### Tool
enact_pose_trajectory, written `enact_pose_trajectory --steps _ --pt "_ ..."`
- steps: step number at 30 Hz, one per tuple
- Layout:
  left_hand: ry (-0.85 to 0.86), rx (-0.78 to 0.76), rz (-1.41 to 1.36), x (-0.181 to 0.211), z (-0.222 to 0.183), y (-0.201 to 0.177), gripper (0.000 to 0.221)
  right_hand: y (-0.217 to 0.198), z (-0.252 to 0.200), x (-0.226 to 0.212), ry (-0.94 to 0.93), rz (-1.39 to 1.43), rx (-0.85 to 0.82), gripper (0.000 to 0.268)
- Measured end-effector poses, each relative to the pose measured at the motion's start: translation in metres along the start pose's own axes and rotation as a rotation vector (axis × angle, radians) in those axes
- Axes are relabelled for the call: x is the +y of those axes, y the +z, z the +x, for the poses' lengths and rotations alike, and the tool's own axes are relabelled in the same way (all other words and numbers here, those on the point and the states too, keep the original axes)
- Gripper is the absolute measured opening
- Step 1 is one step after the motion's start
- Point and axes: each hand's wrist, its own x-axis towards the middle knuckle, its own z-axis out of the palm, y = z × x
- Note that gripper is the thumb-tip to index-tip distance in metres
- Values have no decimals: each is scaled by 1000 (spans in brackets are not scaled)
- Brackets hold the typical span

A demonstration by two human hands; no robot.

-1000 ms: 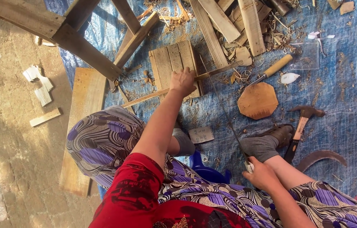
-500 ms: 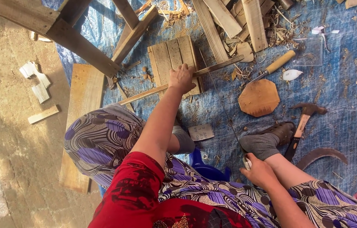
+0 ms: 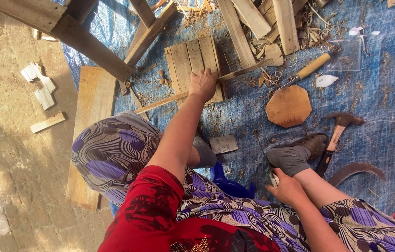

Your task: A person is using a thin saw blade to cut through a wooden plank while sitting on the ground.

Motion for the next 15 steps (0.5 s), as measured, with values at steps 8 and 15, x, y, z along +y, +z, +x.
enact_pose_trajectory --steps 8,15 --pt "13 42 16 2 1 7 24 -1 -3 1 -4 -3 -24 67" --pt "89 14 73 8 -10 -1 25 -1 -6 6 26 -36 -39 67"
